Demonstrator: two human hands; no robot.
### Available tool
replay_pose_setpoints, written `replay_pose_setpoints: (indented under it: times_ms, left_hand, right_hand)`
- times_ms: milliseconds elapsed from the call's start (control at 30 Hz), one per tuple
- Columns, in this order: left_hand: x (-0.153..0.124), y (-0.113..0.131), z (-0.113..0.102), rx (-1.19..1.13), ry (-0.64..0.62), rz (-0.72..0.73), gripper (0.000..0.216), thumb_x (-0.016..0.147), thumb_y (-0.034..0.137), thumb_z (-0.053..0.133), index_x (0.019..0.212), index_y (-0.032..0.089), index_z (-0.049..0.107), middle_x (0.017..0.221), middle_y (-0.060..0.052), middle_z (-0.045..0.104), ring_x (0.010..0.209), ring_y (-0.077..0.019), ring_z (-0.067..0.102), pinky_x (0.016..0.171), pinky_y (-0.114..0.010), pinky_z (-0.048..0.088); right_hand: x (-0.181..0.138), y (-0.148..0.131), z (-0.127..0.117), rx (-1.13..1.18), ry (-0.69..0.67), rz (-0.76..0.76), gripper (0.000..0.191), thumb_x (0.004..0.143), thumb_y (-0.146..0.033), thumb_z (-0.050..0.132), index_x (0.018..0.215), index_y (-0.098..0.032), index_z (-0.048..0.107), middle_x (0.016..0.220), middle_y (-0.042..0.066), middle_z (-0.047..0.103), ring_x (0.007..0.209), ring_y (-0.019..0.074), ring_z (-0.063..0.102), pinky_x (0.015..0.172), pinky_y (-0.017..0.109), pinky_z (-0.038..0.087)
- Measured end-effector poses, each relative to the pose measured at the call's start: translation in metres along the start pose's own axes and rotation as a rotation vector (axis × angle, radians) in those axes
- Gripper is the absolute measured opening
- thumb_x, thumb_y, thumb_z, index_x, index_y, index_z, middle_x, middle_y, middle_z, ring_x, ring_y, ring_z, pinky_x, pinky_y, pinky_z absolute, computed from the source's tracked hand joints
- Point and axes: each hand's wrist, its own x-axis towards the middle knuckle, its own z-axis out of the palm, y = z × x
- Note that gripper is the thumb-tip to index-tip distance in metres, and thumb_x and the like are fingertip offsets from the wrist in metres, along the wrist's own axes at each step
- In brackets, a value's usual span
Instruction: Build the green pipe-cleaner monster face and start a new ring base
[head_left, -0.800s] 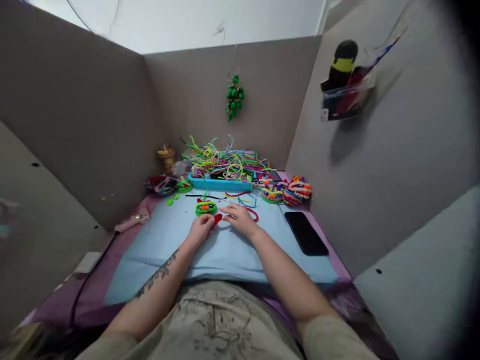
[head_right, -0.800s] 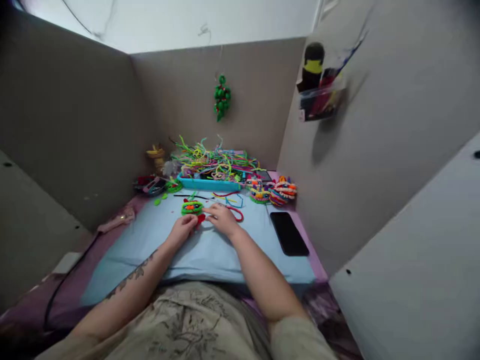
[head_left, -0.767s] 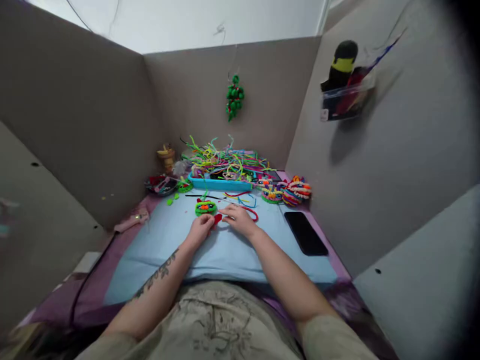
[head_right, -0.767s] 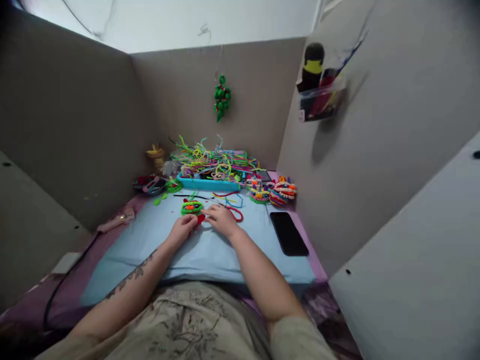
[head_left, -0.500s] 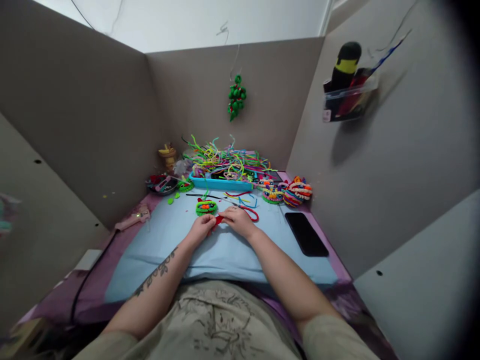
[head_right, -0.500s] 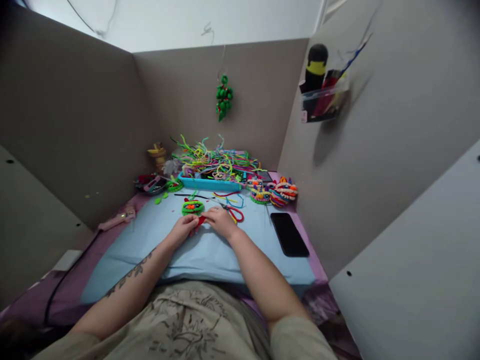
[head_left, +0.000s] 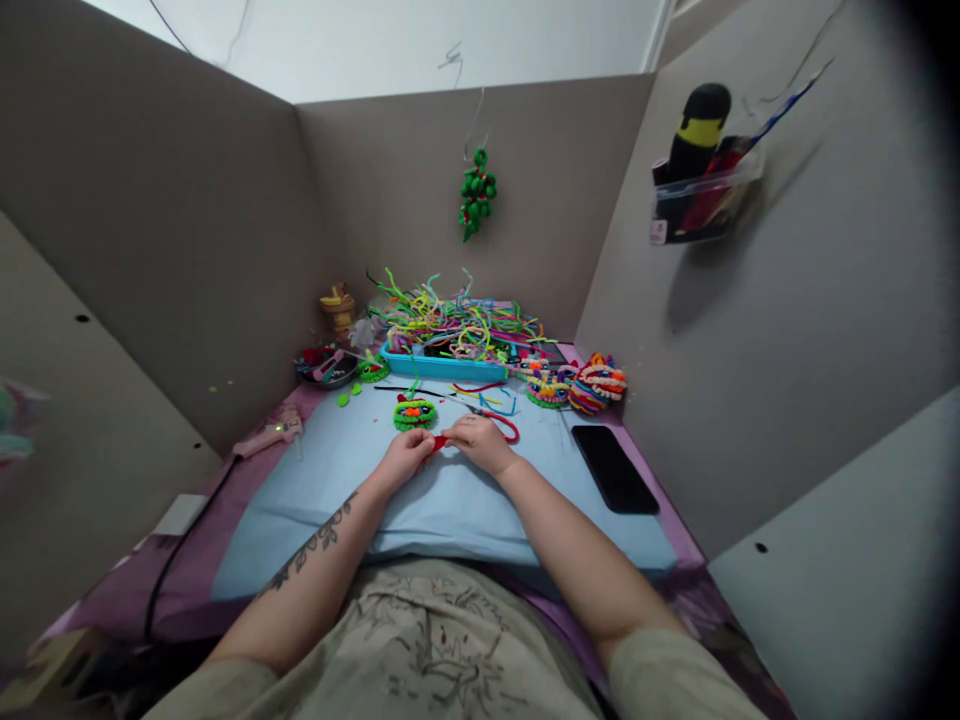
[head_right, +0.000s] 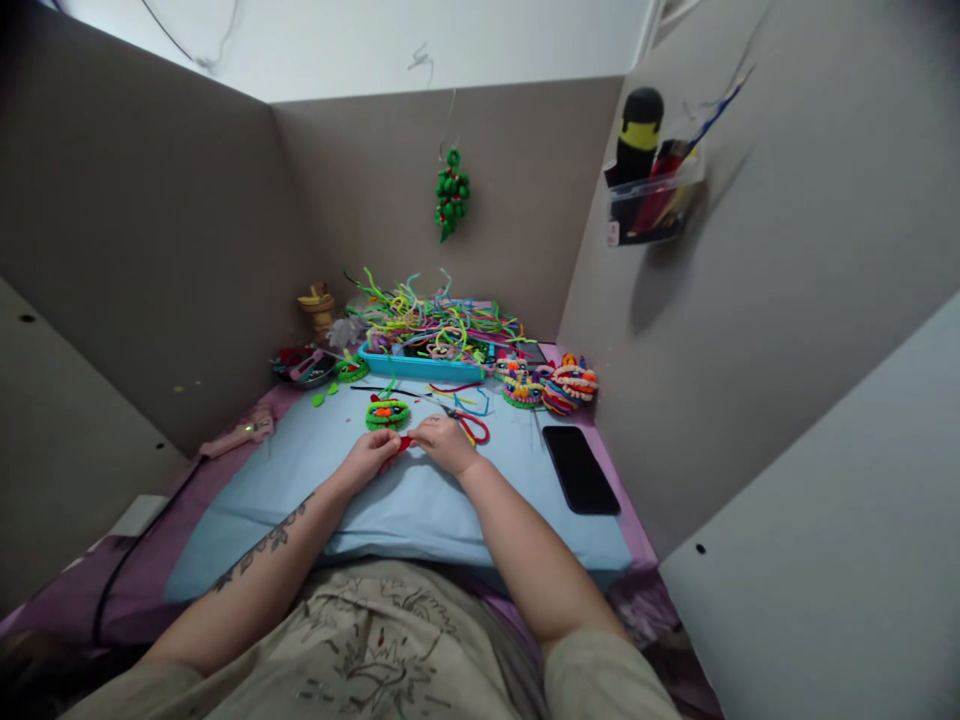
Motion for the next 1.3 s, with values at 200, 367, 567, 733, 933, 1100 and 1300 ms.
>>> replay_pose_setpoints:
  times_ms: [200, 367, 567, 733, 933, 1100, 1300]
  left_hand:
    - [0.0, -0.001, 0.001, 0.039, 0.013, 0.019, 0.03, 0.077, 0.046, 0.052, 0.068, 0.017, 0.051, 0.05, 0.006, 0.046, 0.037, -0.0064, 0.034, 0.038, -0.02, 0.024]
    - [0.0, -0.003, 0.002, 0.114, 0.101, 0.067, 0.029, 0.081, 0.044, 0.046, 0.068, 0.018, 0.049, 0.048, 0.006, 0.046, 0.038, -0.0084, 0.035, 0.039, -0.021, 0.025]
    - [-0.001, 0.001, 0.002, 0.278, 0.23, 0.209, 0.019, 0.079, 0.033, 0.048, 0.068, 0.019, 0.055, 0.057, 0.002, 0.053, 0.055, -0.0134, 0.047, 0.055, -0.024, 0.035]
    - [-0.003, 0.004, 0.005, 0.388, 0.274, 0.278, 0.018, 0.08, 0.03, 0.048, 0.069, 0.02, 0.057, 0.066, -0.001, 0.058, 0.064, -0.0162, 0.05, 0.064, -0.026, 0.036]
    - [-0.003, 0.004, 0.011, 0.46, 0.332, 0.267, 0.017, 0.08, 0.028, 0.047, 0.069, 0.02, 0.057, 0.065, -0.002, 0.058, 0.063, -0.0174, 0.05, 0.063, -0.026, 0.036]
    - [0.0, 0.001, 0.015, 0.5, 0.382, 0.225, 0.018, 0.081, 0.027, 0.046, 0.07, 0.019, 0.058, 0.063, -0.002, 0.058, 0.062, -0.0174, 0.051, 0.062, -0.027, 0.035]
    - [0.004, -0.002, 0.017, 0.509, 0.405, 0.204, 0.02, 0.082, 0.027, 0.044, 0.07, 0.019, 0.058, 0.064, -0.002, 0.058, 0.062, -0.0168, 0.051, 0.062, -0.026, 0.035]
  right_hand:
    - [0.001, -0.001, -0.001, 0.017, -0.019, 0.032, 0.01, 0.083, -0.022, 0.062, 0.083, -0.019, 0.072, 0.076, 0.006, 0.071, 0.076, 0.0175, 0.064, 0.076, 0.03, 0.05]
    - [0.003, -0.005, -0.003, 0.03, -0.027, 0.097, 0.023, 0.08, -0.02, 0.064, 0.103, -0.02, 0.068, 0.095, 0.008, 0.07, 0.091, 0.0192, 0.062, 0.084, 0.033, 0.049]
    - [0.004, -0.014, -0.005, 0.033, -0.017, 0.229, 0.017, 0.082, -0.019, 0.061, 0.097, -0.018, 0.069, 0.09, 0.007, 0.069, 0.083, 0.0169, 0.062, 0.077, 0.029, 0.049]
    - [0.007, -0.019, -0.003, 0.021, -0.027, 0.301, 0.012, 0.082, -0.017, 0.059, 0.076, -0.018, 0.069, 0.076, 0.003, 0.069, 0.073, 0.0141, 0.062, 0.068, 0.024, 0.045]
    - [0.009, -0.021, 0.003, -0.067, 0.012, 0.358, 0.016, 0.083, -0.015, 0.056, 0.069, -0.017, 0.064, 0.072, 0.004, 0.066, 0.07, 0.0153, 0.06, 0.064, 0.024, 0.042]
    - [0.009, -0.024, 0.013, -0.162, 0.046, 0.373, 0.015, 0.082, -0.014, 0.054, 0.07, -0.018, 0.062, 0.073, 0.006, 0.064, 0.073, 0.0178, 0.057, 0.068, 0.027, 0.042]
    - [0.01, -0.025, 0.019, -0.231, 0.056, 0.389, 0.015, 0.083, -0.014, 0.052, 0.071, -0.017, 0.061, 0.075, 0.008, 0.063, 0.075, 0.02, 0.056, 0.07, 0.03, 0.042]
